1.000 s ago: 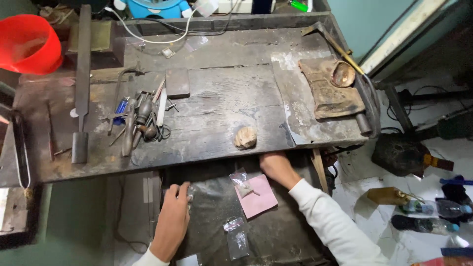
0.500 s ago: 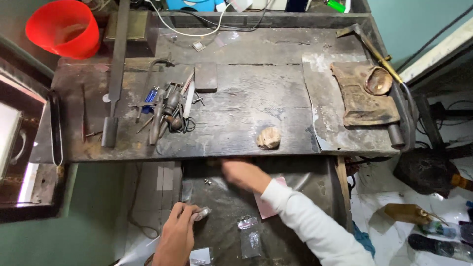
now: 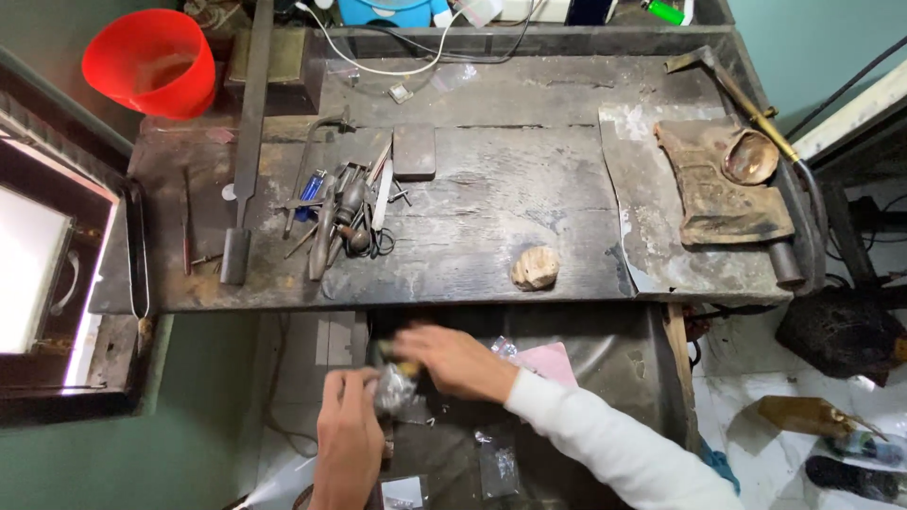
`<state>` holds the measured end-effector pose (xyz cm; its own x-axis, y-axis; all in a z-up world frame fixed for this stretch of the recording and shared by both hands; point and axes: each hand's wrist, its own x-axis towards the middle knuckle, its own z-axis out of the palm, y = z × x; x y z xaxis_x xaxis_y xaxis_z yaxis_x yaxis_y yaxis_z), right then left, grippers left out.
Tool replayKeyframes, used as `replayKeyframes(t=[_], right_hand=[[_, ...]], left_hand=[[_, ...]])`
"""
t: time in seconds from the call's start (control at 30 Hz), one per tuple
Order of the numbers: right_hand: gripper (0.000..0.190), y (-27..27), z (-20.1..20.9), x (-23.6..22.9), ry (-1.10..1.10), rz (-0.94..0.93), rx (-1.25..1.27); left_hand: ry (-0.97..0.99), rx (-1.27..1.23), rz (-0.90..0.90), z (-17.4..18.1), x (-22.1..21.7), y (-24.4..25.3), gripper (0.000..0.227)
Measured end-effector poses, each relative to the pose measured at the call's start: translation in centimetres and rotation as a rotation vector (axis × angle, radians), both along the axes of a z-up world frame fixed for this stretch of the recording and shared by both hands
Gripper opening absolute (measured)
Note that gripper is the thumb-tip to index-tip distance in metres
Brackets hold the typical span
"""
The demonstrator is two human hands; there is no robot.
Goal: Cleaning a jewelry workbench with a brush and sorting small metal components into plastic bags.
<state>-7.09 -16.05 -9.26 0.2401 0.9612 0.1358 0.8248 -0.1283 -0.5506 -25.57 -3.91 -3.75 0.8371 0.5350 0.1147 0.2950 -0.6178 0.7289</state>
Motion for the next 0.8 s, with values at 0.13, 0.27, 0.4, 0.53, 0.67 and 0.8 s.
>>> replayKeyframes(t=[0.13,0.27,0.4,0.53,0.67,0.8], right_hand=[[0.076,-5.0,1.6,2.0,0.201,0.175,0.181],[0.054,-7.2,-3.0,5.0,-0.038,-0.310,-0.176],[0.071,-7.8,3.0,1.9,0.064,-0.033,0.142],[0.061,-9.3,2.5,3.3,0.087,-0.108,0.088],[0.062,-8.4,2.3,2.5,0.137,-0.045,0.120],[0.062,-9.3,2.9,2.3,0.141,-0.004,0.191]], left_hand=[[-0.082,0.075,-0.006,1.0,3.1,0.3,0.017],[-0.030,0.049,-0.075,-0.4,6.1,0.1,0.018],[-0.126,0.201,-0.120,-2.0,7.5,1.3,0.017],[-0.165,0.434,-0.107,-0.5,5.2,1.6,0.025],[0.160,0.502,-0.254,-1.9,1.7,1.4,0.037],[0.414,0.765,-0.426,-3.4,-0.2,0.6,0.068]])
